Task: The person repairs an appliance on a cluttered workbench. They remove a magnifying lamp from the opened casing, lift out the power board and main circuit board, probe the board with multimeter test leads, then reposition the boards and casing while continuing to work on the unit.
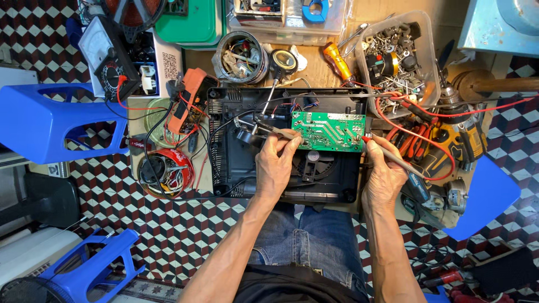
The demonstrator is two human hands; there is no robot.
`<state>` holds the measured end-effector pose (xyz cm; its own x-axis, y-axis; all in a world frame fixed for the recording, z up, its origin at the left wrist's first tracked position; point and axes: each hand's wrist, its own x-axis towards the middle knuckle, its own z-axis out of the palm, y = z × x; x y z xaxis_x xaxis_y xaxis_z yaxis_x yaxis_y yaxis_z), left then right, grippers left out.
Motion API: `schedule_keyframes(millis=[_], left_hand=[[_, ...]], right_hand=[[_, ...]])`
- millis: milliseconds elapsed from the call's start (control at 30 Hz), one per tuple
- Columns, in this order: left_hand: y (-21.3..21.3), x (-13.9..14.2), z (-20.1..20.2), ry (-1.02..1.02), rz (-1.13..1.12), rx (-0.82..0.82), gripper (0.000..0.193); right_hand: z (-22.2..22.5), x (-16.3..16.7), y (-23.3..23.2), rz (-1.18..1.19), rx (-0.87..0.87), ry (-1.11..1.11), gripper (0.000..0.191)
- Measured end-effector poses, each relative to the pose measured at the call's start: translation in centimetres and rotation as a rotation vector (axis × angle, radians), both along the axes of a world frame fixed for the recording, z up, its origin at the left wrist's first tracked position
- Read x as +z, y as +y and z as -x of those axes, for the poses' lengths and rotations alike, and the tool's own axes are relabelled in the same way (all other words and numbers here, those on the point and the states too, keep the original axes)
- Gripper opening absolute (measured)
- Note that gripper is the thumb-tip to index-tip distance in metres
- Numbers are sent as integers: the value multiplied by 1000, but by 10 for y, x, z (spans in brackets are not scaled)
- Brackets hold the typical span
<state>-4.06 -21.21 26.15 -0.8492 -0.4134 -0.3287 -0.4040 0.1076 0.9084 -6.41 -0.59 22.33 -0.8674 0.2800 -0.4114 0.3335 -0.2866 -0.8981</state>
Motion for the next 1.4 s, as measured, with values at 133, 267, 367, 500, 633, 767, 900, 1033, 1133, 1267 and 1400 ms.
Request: schedule_keyframes(millis=[133, 267, 367, 500, 633, 767, 900, 1033, 1133, 1267, 1400], left_hand=[[2, -4, 3, -11, 34, 6, 19], [9, -11, 5, 32, 46, 18, 20], [18, -17, 9, 44, 65, 6, 21], [29, -24, 12, 21, 90, -9, 21], [36, -32, 12, 9, 104, -21, 23], [37, -44, 12, 24, 39, -29, 24], [36, -56, 11, 40, 48, -67, 24], [35, -62, 12, 58, 58, -98, 24], [35, -63, 13, 75, 40, -97, 22], [34, -63, 14, 62, 33, -104, 23], [32, -61, 16, 71, 13, -109, 23]], right_hand=[[7, 0, 3, 53, 6, -16, 27], [8, 2, 2, -45, 47, -33, 26], [7, 3, -3, -127, 123, -67, 24], [2, 3, -14, -165, 247, -107, 20], [-1, -3, -20, -146, 301, -78, 17], [-4, -12, -20, -100, 322, -30, 15], [-6, -19, -19, -102, 304, -66, 16], [-6, -20, -19, -102, 317, -63, 16], [-6, -20, -20, -122, 328, -65, 15], [-7, -21, -20, -99, 318, -71, 15], [-7, -21, -21, -99, 313, -66, 15]])
